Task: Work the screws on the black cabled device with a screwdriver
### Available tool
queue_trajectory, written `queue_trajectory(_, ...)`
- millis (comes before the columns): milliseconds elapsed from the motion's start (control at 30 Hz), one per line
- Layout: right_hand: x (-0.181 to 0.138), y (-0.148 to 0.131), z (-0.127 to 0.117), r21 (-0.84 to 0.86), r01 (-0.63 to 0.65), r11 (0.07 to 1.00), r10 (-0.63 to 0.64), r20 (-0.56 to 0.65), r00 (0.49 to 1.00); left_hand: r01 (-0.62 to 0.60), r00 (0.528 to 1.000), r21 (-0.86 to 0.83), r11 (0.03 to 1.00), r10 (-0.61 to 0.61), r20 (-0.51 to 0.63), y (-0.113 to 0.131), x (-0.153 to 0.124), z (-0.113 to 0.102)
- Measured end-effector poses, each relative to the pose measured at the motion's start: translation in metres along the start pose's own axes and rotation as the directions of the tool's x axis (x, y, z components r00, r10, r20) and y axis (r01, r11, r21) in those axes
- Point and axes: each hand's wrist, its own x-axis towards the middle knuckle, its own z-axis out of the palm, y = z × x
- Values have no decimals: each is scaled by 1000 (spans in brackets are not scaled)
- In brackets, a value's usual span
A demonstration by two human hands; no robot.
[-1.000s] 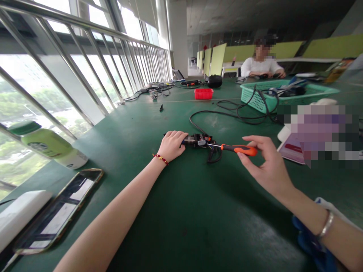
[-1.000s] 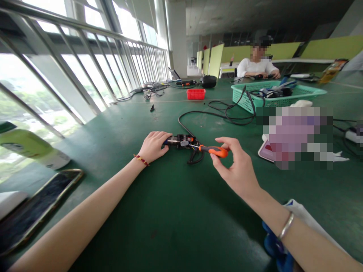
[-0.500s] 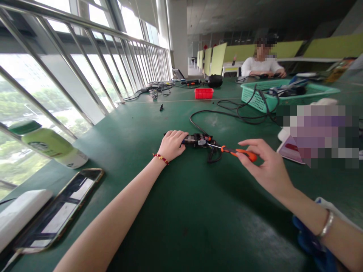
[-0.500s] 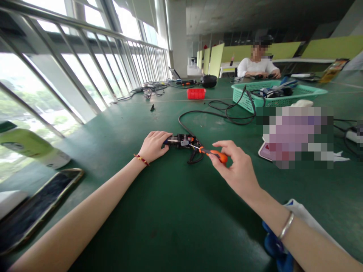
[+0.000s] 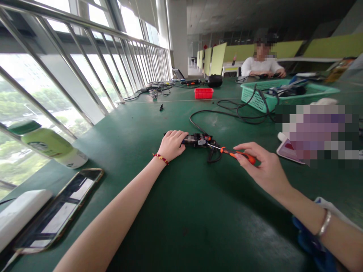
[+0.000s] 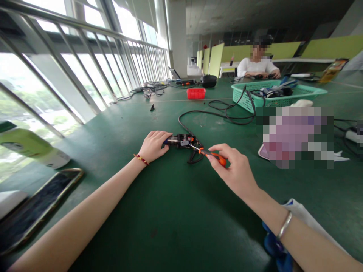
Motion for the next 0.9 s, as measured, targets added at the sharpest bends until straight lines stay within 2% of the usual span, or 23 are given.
queue_trajectory(200, 1, 0, 0, 12, 127, 992, -124, -159, 980, 7, 1000, 1, 1000, -7, 10, -1, 1, 0)
queue_trajectory(267, 1, 0, 0, 9, 104, 995, -102, -128, 987, 7, 1000, 1, 1000, -7, 14, 0, 1, 0)
queue_trajectory(400, 0, 0, 1, -4, 0, 1000, 0, 13, 1000, 10, 1000, 0, 1000, -10, 17, 0, 1, -1)
queue_trajectory(467, 1, 2, 1, 0, 25, 1000, -25, -21, 999, 11, 1000, -1, 1000, -11, 17, 1, 1, -2)
queue_trajectory(600, 1, 3, 1, 24, 122, 992, -117, -165, 979, 15, 1000, -5, 1000, -14, 21, 1, 1, -2)
queue_trajectory(667, 1, 1, 1, 24, 91, 996, -87, -121, 989, 11, 1000, -5, 1000, -11, 20, 1, 1, -2)
queue_trajectory(800, 1, -2, -1, 19, -34, 999, 33, 43, 999, 11, 1000, -11, 1000, -11, 23, 0, 1, -2)
queue_trajectory(900, 1, -2, 0, 25, 21, 999, -20, -49, 999, 13, 1000, -10, 1000, -13, 25, 0, 1, -1)
